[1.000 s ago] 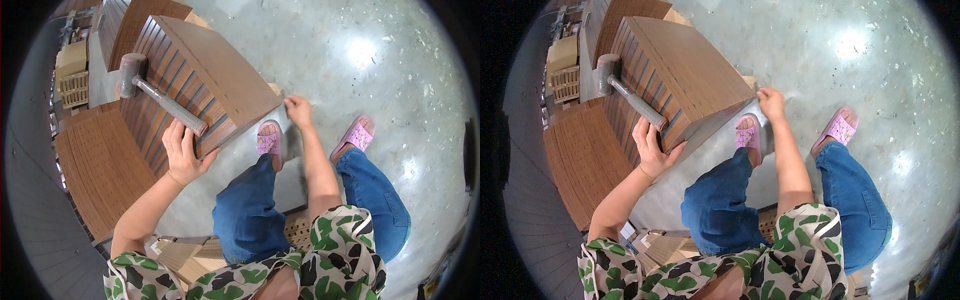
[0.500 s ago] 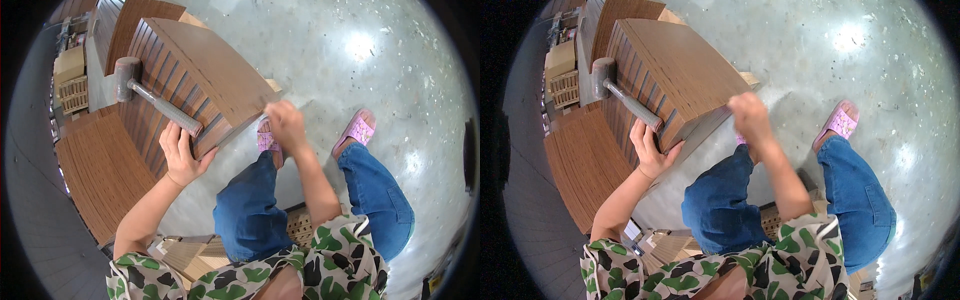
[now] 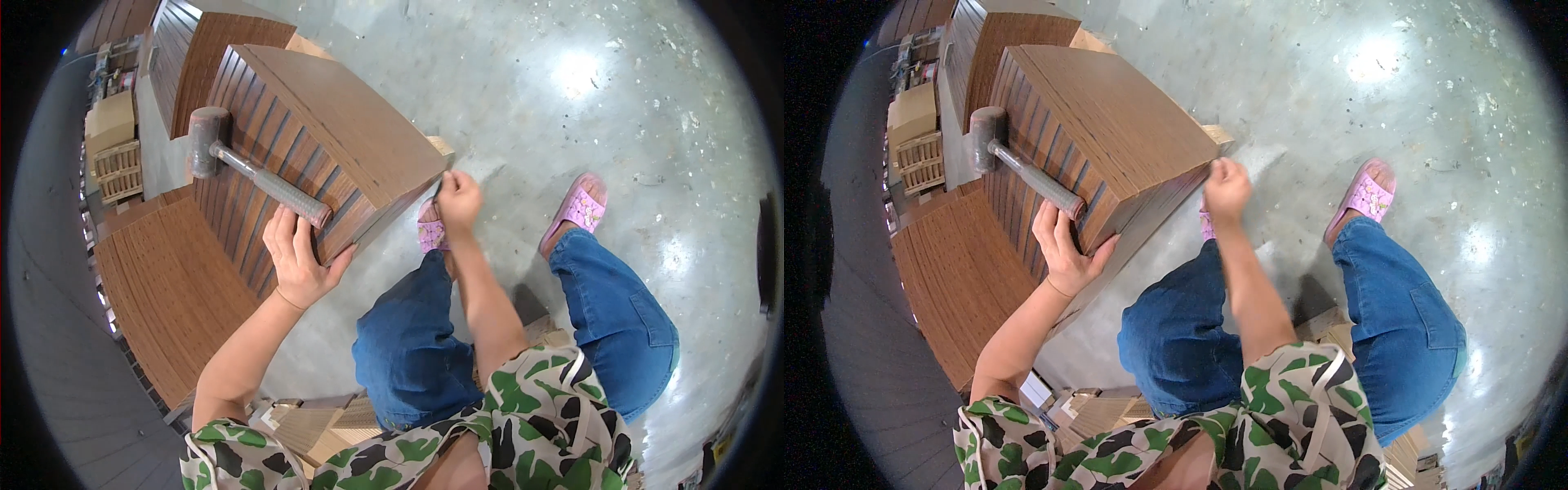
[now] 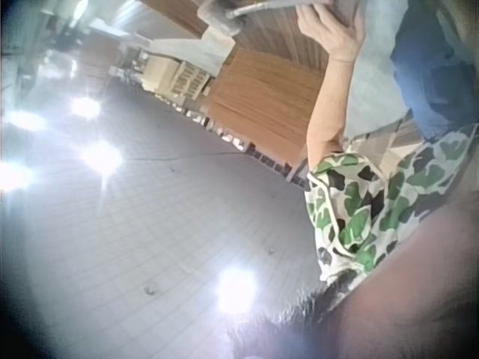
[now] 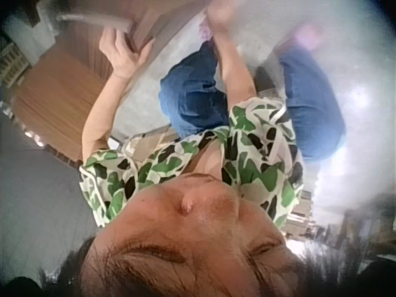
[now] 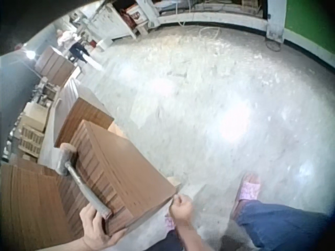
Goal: The person assembles wooden furniture components by applying a small piece of material to the edge, tapping the joints with a mallet to secure them, and using a small blade to trim or clean the edges.
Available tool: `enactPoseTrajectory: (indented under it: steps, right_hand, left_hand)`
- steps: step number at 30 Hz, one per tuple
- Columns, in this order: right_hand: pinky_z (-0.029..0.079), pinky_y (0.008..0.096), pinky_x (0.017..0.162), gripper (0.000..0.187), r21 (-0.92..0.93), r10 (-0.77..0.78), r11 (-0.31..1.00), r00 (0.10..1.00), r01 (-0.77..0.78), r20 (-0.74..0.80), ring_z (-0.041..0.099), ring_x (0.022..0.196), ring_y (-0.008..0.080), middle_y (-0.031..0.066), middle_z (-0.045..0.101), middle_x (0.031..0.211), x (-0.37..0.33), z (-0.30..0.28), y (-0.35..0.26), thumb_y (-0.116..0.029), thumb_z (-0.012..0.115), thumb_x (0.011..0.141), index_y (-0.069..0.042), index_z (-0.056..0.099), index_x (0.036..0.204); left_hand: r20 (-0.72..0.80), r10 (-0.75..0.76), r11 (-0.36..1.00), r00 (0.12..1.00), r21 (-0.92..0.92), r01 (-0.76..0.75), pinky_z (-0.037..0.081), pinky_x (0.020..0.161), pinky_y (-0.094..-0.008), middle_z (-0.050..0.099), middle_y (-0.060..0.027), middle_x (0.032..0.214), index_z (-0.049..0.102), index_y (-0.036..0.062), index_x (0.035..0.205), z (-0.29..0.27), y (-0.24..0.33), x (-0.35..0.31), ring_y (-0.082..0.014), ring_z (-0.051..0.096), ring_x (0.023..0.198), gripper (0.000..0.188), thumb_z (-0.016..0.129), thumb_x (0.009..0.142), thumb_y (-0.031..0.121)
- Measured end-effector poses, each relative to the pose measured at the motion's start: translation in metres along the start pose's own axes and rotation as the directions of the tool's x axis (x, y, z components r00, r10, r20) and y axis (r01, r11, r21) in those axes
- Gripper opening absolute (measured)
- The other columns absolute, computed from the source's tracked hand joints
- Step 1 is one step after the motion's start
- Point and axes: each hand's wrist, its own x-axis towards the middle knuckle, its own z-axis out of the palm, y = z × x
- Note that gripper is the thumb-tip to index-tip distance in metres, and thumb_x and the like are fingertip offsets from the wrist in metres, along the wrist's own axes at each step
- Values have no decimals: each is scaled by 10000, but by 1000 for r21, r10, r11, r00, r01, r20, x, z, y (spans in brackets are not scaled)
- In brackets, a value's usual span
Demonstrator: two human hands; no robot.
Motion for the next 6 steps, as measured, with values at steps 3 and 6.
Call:
enactPoseTrajectory:
  steps: [3, 6]
  right_hand:
    - [503, 380, 669, 91, 53, -259, 965, 966, 258, -2, 611, 728, 342, 175, 632, 811, -37, -24, -106, -52, 595, 822, 11, 654, 851]
    - [525, 371, 693, 103, 336, -348, 896, 928, 289, 130, 653, 769, 289, 162, 650, 846, -61, -65, -172, -97, 649, 824, 1, 650, 858]
  left_hand:
    - [35, -28, 999, 999, 24, 27, 319, 964, -499, 402, -265, 1278, 428, -54, 1250, -11, -4, -8, -432, 394, 1178, 825, 802, 619, 323]
    - [73, -60, 998, 996, 28, 58, 288, 1015, -483, 346, -235, 1358, 374, -15, 1309, -11, 1, -5, -406, 342, 1241, 867, 799, 640, 338]
